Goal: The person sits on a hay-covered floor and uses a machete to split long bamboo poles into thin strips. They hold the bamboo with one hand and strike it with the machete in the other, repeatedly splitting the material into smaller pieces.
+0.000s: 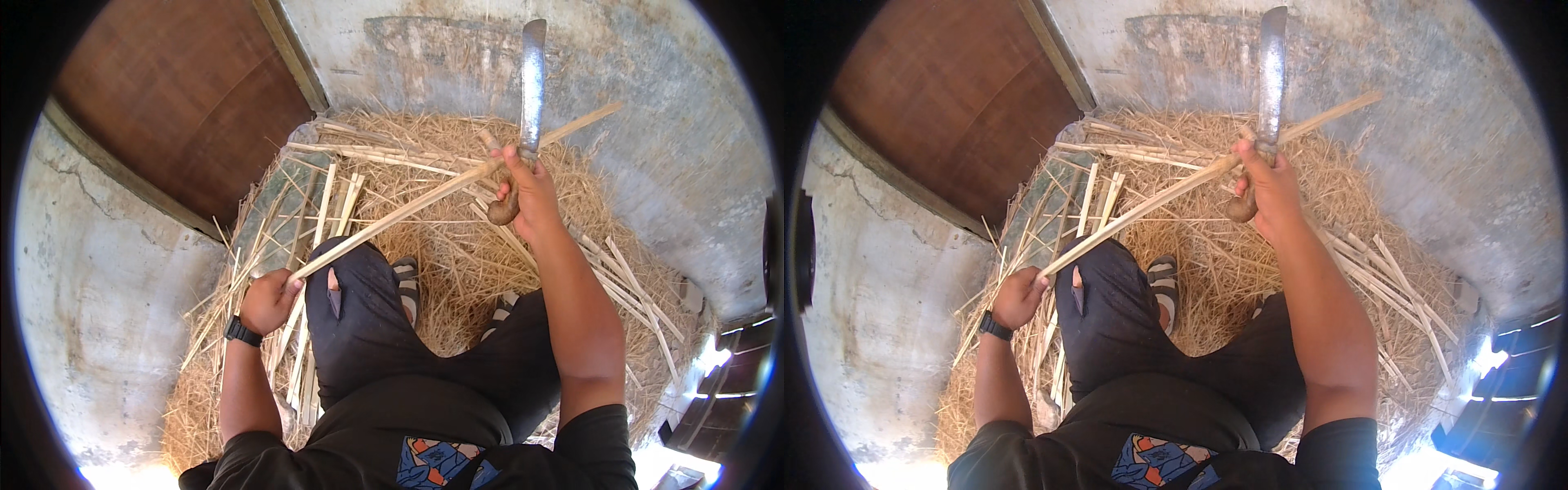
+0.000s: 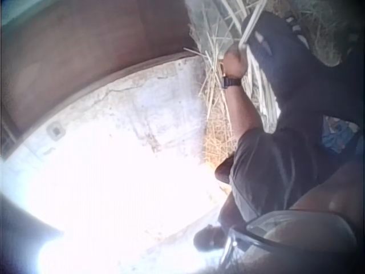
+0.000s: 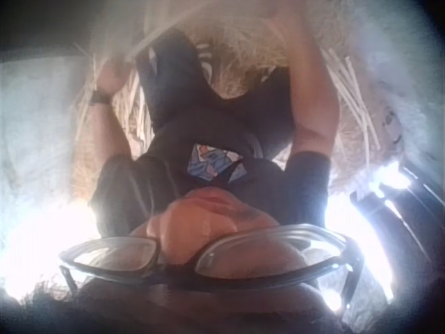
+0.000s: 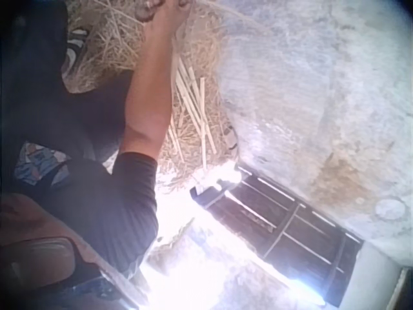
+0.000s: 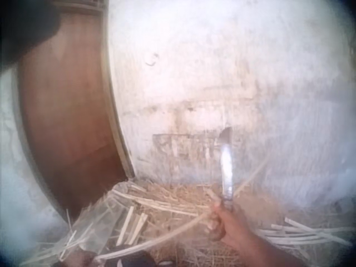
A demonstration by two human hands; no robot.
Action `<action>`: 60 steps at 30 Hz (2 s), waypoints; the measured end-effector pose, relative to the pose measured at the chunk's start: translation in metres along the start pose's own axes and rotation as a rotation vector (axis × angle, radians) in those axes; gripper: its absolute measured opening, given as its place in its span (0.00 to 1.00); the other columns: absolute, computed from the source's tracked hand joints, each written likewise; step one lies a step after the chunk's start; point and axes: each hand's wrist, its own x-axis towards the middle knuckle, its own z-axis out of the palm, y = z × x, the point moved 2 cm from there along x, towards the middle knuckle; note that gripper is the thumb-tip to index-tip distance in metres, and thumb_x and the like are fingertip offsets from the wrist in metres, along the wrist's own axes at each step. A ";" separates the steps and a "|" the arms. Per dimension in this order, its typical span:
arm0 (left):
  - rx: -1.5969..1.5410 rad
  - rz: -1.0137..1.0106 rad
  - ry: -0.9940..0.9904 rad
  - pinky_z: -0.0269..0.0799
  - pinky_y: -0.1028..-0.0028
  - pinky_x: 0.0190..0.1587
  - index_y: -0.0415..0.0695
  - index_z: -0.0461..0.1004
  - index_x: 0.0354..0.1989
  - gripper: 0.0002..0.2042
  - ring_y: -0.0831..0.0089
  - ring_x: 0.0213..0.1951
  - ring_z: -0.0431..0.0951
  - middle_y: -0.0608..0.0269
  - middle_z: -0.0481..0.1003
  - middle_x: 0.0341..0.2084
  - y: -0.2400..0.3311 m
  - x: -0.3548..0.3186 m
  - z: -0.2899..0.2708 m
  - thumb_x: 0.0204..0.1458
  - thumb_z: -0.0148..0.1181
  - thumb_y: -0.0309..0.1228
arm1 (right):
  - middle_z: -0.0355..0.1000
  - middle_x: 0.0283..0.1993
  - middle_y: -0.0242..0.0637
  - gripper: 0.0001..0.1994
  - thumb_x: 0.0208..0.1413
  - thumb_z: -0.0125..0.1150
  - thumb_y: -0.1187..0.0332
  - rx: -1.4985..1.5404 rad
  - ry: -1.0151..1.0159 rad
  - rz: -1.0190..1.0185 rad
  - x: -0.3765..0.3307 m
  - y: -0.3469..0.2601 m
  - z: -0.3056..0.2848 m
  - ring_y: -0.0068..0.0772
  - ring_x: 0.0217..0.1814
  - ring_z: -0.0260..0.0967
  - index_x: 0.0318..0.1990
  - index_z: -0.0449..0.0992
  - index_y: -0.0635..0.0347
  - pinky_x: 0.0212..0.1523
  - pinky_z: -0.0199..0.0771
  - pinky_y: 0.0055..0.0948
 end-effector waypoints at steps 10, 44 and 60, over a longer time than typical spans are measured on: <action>-0.114 -0.103 -0.089 0.70 0.56 0.31 0.38 0.74 0.34 0.14 0.43 0.27 0.76 0.45 0.74 0.23 0.009 -0.054 0.001 0.67 0.55 0.37 | 0.72 0.28 0.28 0.26 0.54 0.75 0.47 -0.797 0.033 -0.308 -0.010 -0.023 -0.006 0.25 0.27 0.70 0.49 0.78 0.58 0.31 0.72 0.28; -0.122 -0.214 -0.035 0.71 0.53 0.30 0.39 0.73 0.44 0.10 0.39 0.29 0.78 0.41 0.75 0.24 0.004 -0.159 0.076 0.68 0.50 0.33 | 0.77 0.31 0.37 0.13 0.49 0.73 0.60 -1.556 -0.660 -0.930 -0.049 0.010 0.046 0.46 0.37 0.78 0.36 0.77 0.55 0.38 0.77 0.46; -0.081 -0.206 0.021 0.70 0.47 0.30 0.40 0.72 0.43 0.11 0.37 0.28 0.77 0.42 0.76 0.21 0.001 -0.160 0.083 0.67 0.51 0.36 | 0.77 0.27 0.38 0.11 0.50 0.72 0.62 -1.626 -0.749 -0.726 -0.056 0.021 0.045 0.44 0.31 0.78 0.36 0.78 0.54 0.34 0.76 0.44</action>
